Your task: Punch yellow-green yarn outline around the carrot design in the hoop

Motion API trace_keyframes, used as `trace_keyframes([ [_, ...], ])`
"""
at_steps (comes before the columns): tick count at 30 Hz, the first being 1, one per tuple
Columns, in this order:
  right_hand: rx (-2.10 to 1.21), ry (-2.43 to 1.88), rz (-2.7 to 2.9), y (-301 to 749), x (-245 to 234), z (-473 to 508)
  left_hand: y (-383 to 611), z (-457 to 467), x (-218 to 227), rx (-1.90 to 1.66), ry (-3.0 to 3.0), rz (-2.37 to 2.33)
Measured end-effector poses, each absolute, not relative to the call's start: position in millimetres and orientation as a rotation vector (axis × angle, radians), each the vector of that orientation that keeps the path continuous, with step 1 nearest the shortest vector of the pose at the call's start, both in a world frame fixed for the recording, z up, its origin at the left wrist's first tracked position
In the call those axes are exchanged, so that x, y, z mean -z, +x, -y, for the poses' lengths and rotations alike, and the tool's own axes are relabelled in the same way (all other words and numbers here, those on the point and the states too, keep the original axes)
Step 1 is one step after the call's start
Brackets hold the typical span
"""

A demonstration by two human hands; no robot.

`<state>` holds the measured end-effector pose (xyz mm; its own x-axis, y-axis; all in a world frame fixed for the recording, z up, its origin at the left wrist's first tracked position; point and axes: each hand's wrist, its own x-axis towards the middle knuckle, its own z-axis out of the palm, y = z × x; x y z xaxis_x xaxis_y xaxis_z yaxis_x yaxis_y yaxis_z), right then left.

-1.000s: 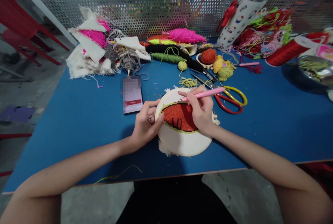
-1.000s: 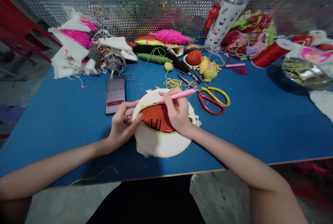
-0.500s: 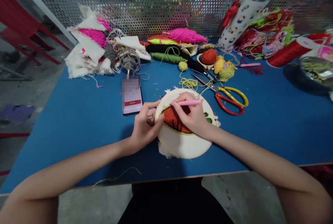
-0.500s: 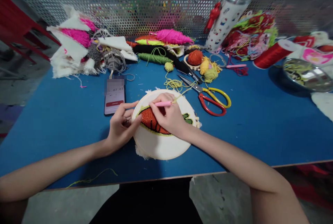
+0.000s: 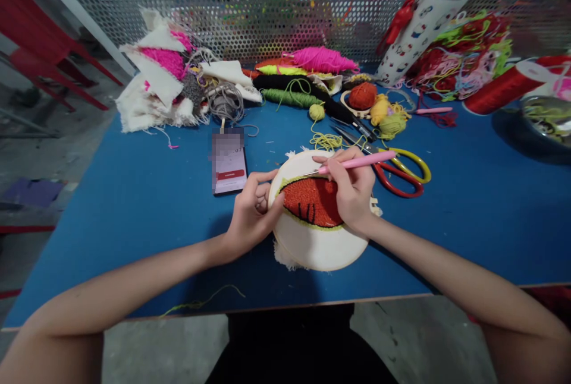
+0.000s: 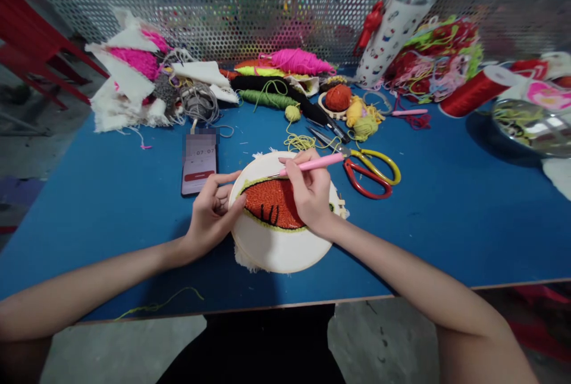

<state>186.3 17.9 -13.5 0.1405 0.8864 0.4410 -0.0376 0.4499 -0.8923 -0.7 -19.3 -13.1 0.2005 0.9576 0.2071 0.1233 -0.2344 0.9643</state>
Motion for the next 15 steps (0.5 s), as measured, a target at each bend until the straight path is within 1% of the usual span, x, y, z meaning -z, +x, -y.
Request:
trace_keyframes([
  [9,-0.733,-0.874,1.305,186.6,14.9,-18.1,0.2,19.4,13.8,-1.147,1.551,-1.056],
  [11,-0.644,-0.886,1.434,186.3,14.4,-17.5,0.5,19.9,13.6,-1.154,1.551,-1.066],
  [15,-0.413,-0.91,1.885,185.6,10.5,-16.0,1.0,21.5,12.8,-1.16,1.556,-1.066],
])
